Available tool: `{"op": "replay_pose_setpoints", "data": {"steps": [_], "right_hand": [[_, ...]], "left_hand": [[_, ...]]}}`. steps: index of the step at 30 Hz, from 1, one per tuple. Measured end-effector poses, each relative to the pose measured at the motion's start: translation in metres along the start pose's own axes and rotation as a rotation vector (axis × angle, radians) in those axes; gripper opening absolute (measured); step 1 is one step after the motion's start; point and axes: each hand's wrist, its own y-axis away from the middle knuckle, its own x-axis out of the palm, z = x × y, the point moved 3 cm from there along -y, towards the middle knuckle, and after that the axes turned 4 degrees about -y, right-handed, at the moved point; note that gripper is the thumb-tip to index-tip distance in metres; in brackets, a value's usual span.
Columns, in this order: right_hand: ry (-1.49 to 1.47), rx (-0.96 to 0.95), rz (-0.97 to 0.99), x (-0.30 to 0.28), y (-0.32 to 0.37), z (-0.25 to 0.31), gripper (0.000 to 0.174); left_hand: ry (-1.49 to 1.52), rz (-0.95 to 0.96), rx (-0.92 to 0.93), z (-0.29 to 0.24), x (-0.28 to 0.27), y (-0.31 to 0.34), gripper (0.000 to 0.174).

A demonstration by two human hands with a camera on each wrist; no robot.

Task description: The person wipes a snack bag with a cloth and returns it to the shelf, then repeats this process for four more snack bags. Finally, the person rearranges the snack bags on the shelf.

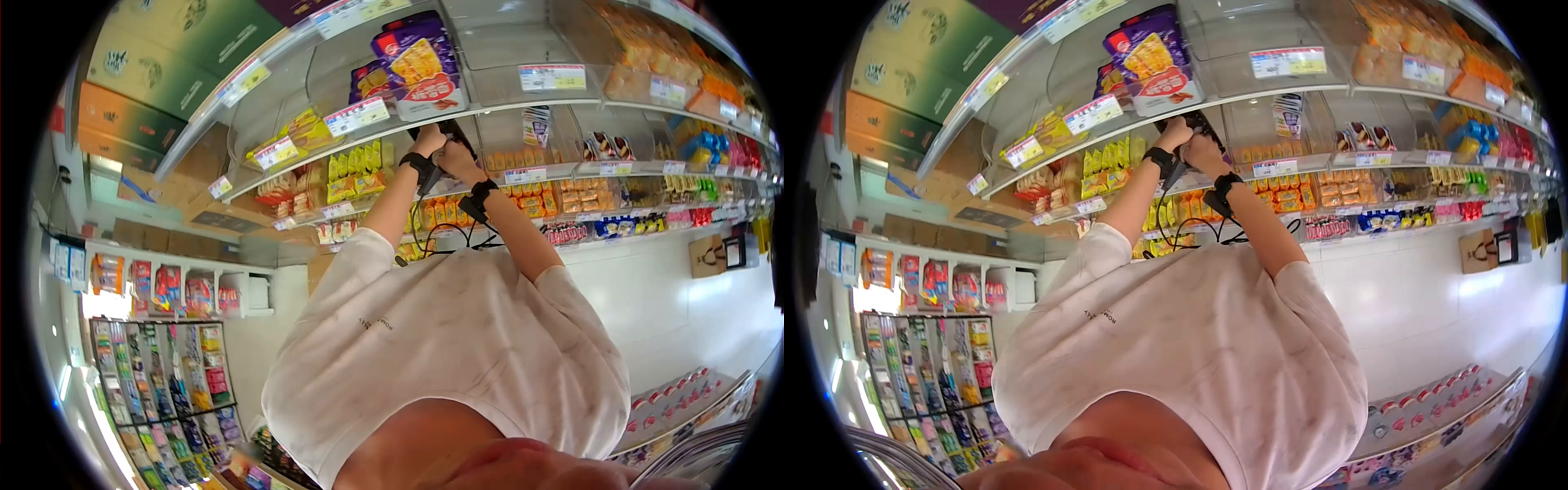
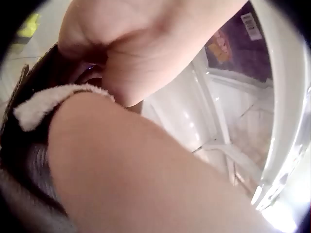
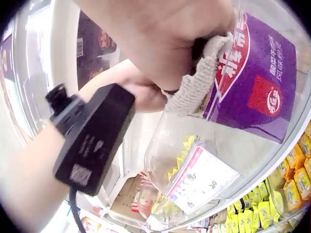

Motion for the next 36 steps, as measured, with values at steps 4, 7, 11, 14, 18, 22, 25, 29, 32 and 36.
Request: {"op": "replay_pose_setpoints", "data": {"steps": [4, 7, 11, 14, 18, 22, 25, 29, 32, 36], "right_hand": [[0.116, 0.013, 0.096, -0.009, 0.018, 0.009, 0.037], [0.081, -0.021, 0.045, -0.011, 0.018, 0.008, 0.036], [-0.113, -0.158, -0.026, -0.013, 0.018, 0.006, 0.035], [-0.180, -0.269, -0.033, -0.023, 0.024, 0.007, 0.035], [-0.212, -0.270, -0.062, -0.043, 0.043, 0.012, 0.034], [-0.245, -0.268, -0.194, -0.057, 0.069, 0.010, 0.033], [-0.293, -0.406, -0.387, -0.061, 0.085, 0.011, 0.032], [-0.392, -0.377, -0.463, -0.073, 0.110, 0.012, 0.035], [-0.514, -0.309, -0.511, -0.091, 0.131, 0.011, 0.039], [-0.419, -0.450, -0.610, -0.129, 0.152, 0.028, 0.040]], "left_hand": [[-0.205, -0.007, 0.015, -0.004, 0.006, -0.011, 0.033], [-0.160, -0.116, 0.031, 0.006, 0.010, -0.017, 0.039], [-0.214, -0.319, 0.175, 0.021, 0.009, -0.023, 0.042], [-0.250, -0.172, 0.115, 0.031, 0.015, -0.036, 0.057], [-0.368, -0.190, 0.179, 0.025, 0.020, -0.024, 0.052], [-0.275, -0.109, 0.168, 0.014, 0.026, -0.005, 0.049], [-0.236, -0.206, 0.247, 0.016, 0.026, 0.002, 0.042], [-0.230, -0.181, 0.191, 0.012, 0.020, 0.006, 0.029], [0.049, -0.438, 0.306, -0.018, -0.014, 0.056, 0.016], [0.199, -0.416, 0.505, -0.064, -0.071, 0.147, 0.014]]}}
